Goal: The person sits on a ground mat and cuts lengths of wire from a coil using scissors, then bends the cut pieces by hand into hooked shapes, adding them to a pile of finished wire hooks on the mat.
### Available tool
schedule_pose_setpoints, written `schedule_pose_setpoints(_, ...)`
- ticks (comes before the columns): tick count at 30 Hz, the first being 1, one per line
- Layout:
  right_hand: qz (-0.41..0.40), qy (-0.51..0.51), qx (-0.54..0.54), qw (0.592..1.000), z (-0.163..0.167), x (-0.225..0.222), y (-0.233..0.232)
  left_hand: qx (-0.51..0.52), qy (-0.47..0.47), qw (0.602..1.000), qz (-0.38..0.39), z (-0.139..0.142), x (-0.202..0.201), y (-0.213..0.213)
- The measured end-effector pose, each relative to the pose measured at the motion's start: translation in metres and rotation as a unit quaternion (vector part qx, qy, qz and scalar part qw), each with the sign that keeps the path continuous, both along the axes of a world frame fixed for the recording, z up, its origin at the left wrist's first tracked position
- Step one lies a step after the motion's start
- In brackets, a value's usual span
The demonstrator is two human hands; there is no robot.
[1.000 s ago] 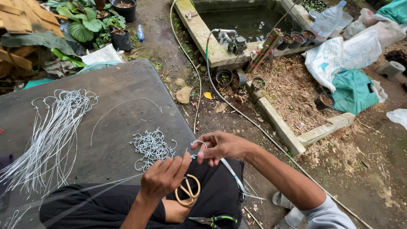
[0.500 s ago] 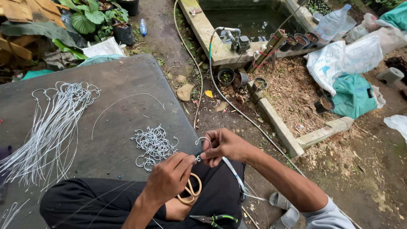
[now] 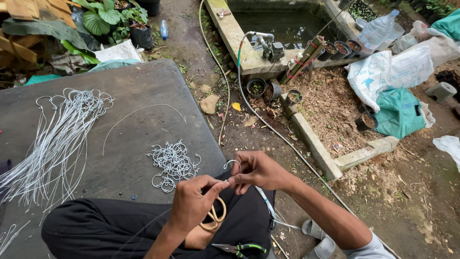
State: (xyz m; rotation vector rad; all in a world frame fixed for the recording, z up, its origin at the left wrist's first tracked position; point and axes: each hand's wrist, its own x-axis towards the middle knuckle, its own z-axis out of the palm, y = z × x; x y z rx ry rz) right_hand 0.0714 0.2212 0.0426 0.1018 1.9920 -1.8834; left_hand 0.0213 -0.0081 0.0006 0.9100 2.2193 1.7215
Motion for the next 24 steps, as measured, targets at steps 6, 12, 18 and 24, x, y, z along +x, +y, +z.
schedule_pose_setpoints(6, 0.148, 0.392, 0.182, 0.890, 0.014, 0.005, 0.002, 0.042, -0.244, 0.965, -0.083, -0.007, -0.012, 0.001)
schedule_pose_setpoints(12, 0.068, 0.366, 0.121, 0.920, 0.031, 0.013, -0.013, 0.054, -0.123, 0.991, 0.014, 0.006, -0.004, -0.004)
schedule_pose_setpoints(18, 0.027, -0.122, -0.050, 0.991, 0.035, 0.004, -0.015, 0.090, 0.124, 0.983, 0.101, 0.021, 0.007, 0.000)
schedule_pose_setpoints(24, 0.067, 0.013, 0.211, 0.975, 0.037, 0.008, -0.016, 0.023, -0.034, 0.996, 0.078, 0.007, 0.008, 0.001)
